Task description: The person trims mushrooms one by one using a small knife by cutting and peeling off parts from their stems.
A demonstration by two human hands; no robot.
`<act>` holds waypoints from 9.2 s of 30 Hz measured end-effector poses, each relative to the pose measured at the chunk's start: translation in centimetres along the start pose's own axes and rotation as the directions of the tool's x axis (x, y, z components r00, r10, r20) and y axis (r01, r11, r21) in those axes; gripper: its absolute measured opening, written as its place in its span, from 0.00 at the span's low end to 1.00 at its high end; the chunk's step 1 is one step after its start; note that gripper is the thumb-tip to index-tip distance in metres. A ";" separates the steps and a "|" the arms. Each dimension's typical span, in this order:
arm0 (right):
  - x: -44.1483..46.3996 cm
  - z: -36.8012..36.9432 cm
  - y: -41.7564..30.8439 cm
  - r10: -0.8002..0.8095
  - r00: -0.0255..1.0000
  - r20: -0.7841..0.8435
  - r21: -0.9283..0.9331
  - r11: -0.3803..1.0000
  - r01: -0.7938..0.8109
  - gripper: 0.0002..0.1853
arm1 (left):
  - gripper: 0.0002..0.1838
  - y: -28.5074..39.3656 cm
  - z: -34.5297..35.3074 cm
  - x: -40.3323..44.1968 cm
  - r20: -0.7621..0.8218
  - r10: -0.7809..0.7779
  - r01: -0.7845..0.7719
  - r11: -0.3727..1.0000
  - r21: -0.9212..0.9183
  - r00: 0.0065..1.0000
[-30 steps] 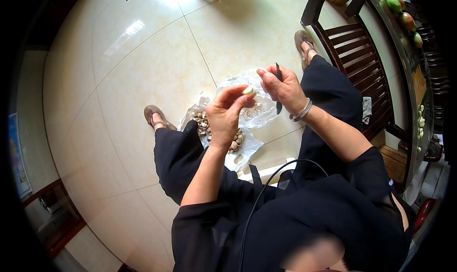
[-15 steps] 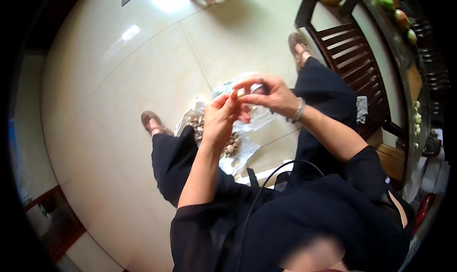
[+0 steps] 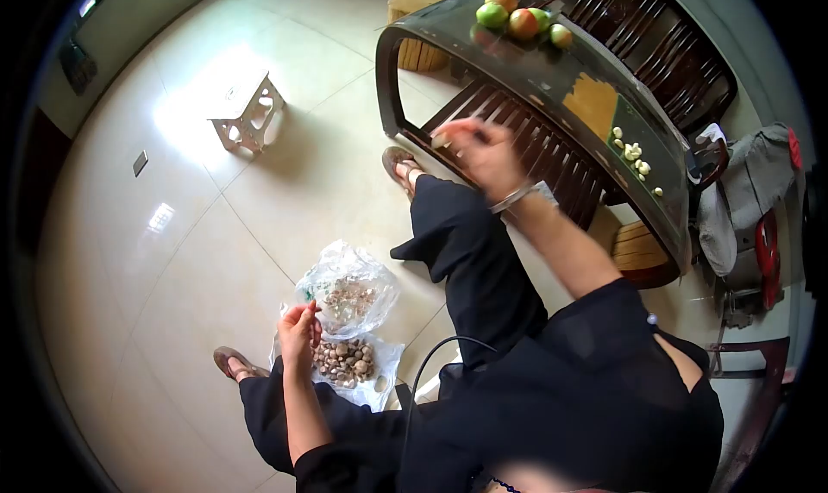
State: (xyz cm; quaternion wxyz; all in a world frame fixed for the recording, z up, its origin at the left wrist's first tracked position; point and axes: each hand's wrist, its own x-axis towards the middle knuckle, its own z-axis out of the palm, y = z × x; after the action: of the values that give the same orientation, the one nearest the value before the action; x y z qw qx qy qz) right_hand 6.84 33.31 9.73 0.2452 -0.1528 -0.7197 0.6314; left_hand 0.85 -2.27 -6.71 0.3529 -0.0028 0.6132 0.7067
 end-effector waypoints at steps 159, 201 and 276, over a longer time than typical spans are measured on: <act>-7.6 18.4 15.0 0.506 0.464 0.727 -0.686 0.516 0.513 0.10 | 0.26 -29.9 -3.6 -3.2 -0.969 -0.166 0.477 0.877 -0.061 0.183; -7.7 16.8 14.3 0.264 0.567 0.780 -0.498 0.811 0.306 0.11 | 0.18 -6.1 -1.8 -10.1 -0.167 0.208 -0.265 0.673 -0.691 0.964; -3.9 16.1 4.7 0.092 0.638 0.765 0.056 0.977 -0.207 0.10 | 0.14 7.2 4.8 -0.8 -0.286 -0.107 -0.151 0.649 -0.745 0.952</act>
State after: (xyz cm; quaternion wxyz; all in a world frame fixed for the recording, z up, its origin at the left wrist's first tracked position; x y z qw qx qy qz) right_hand 0.88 18.61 3.11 -0.1210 0.0830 -0.6953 0.7036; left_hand -0.07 1.52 1.09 0.2112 -0.2515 0.3075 0.8931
